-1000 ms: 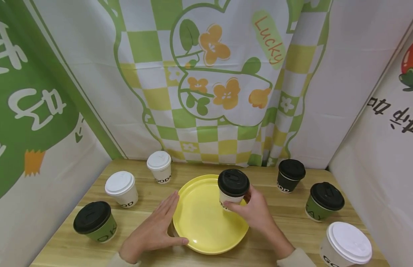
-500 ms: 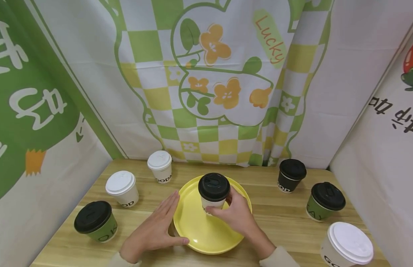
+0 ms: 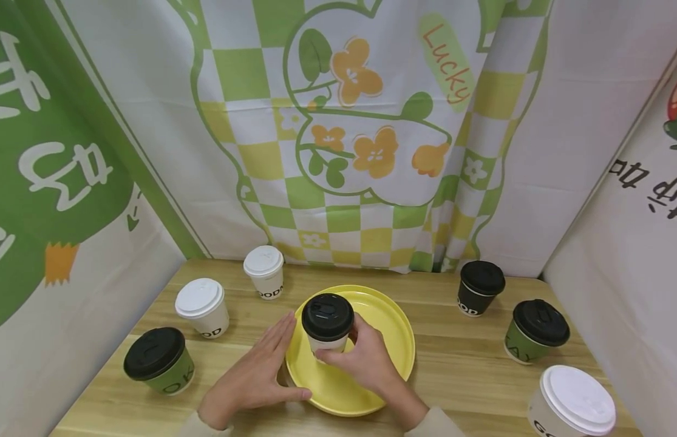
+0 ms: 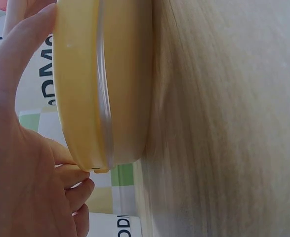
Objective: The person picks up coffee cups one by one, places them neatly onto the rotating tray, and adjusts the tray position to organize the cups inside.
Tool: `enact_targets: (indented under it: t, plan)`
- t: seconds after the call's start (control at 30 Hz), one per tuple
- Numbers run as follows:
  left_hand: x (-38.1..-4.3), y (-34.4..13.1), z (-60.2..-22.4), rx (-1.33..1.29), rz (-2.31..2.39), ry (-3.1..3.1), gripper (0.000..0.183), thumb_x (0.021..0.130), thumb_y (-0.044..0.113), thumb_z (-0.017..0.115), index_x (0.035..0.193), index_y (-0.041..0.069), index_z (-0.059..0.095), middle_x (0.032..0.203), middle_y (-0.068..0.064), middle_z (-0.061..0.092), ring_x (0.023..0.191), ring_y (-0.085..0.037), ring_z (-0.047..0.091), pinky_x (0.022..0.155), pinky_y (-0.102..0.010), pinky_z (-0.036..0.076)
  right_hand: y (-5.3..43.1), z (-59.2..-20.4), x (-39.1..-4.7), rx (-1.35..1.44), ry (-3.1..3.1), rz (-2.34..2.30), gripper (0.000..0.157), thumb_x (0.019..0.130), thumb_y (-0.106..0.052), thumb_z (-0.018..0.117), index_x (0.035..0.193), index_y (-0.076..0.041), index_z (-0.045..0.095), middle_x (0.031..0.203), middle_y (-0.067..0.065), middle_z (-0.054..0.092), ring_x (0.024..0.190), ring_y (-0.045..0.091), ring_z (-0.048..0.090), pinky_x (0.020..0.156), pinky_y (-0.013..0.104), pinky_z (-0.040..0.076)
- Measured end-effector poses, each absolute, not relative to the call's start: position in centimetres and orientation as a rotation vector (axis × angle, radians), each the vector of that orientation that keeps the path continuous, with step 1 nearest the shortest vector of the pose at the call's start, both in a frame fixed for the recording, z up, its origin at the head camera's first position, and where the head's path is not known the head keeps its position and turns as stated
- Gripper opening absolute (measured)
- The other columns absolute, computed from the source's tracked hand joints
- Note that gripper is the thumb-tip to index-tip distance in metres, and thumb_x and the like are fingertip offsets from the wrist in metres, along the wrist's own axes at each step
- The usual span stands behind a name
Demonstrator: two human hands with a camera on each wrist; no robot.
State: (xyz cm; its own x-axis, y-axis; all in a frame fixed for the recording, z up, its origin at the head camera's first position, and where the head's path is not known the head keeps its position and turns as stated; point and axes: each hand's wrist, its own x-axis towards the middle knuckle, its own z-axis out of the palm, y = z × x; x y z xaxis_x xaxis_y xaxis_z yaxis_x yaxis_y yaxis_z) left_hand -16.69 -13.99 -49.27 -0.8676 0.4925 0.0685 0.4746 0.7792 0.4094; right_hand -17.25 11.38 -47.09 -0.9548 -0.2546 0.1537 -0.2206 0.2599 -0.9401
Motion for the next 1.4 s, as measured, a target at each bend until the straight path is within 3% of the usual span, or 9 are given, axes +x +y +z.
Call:
enact_targets:
  t: [0.17, 0.43, 0.7, 1.13, 1.4]
  plan:
    - [-16.6, -14.0, -49.3, 0.802, 0.685, 2.920, 0.136, 0.078, 0.083, 0.071, 0.168, -0.001, 0.014, 0.178, -0.017, 0.010, 0.165, -0.038, 0.018, 0.132, -0.059, 0.026, 10.3, -47.5, -17.1, -0.485, 2.427, -1.844, 0.074, 0.080, -0.025, 0.094, 0.145, -0.027, 0.058, 0.141, -0.008, 0.068, 0.138, 0.020, 0.061, 0.123, 0.047, 0.046]
    - [-16.8, -14.0, -49.5, 0.886, 0.738, 2.943, 0.137, 0.078, 0.081, 0.073, 0.171, 0.017, -0.004, 0.179, -0.014, 0.011, 0.164, -0.038, 0.020, 0.130, -0.060, 0.029, 9.1, -48.4, -16.8, -0.533, 2.399, -1.825, 0.077, 0.081, -0.028, 0.094, 0.148, -0.024, 0.056, 0.147, -0.003, 0.065, 0.142, 0.026, 0.059, 0.123, 0.052, 0.045]
    - [-16.7, -14.1, -49.5, 0.883, 0.734, 2.946, 0.134, 0.078, 0.085, 0.070, 0.172, 0.017, 0.002, 0.179, -0.014, 0.013, 0.164, -0.038, 0.020, 0.129, -0.062, 0.030, 8.5, -49.1, -16.6, -0.536, 2.425, -1.795, 0.076, 0.083, -0.028, 0.093, 0.149, -0.019, 0.055, 0.148, 0.003, 0.064, 0.141, 0.031, 0.059, 0.121, 0.058, 0.045]
    - [-16.8, -14.2, -49.5, 0.932, 0.718, 2.985, 0.132, 0.079, 0.086, 0.068, 0.171, 0.012, 0.009, 0.176, -0.020, 0.019, 0.161, -0.043, 0.026, 0.127, -0.063, 0.033, 8.2, -50.1, -16.7, -0.526, 2.423, -1.803, 0.076, 0.080, -0.028, 0.094, 0.146, -0.024, 0.057, 0.142, -0.007, 0.067, 0.135, 0.020, 0.063, 0.118, 0.041, 0.050]
    - [-16.8, -14.2, -49.5, 0.928, 0.711, 2.988, 0.132, 0.079, 0.086, 0.067, 0.171, 0.010, 0.011, 0.176, -0.021, 0.020, 0.161, -0.043, 0.026, 0.127, -0.062, 0.033, 8.4, -50.2, -16.6, -0.547, 2.456, -1.761, 0.078, 0.081, -0.030, 0.093, 0.149, -0.023, 0.054, 0.144, -0.004, 0.066, 0.134, 0.022, 0.064, 0.116, 0.045, 0.052]
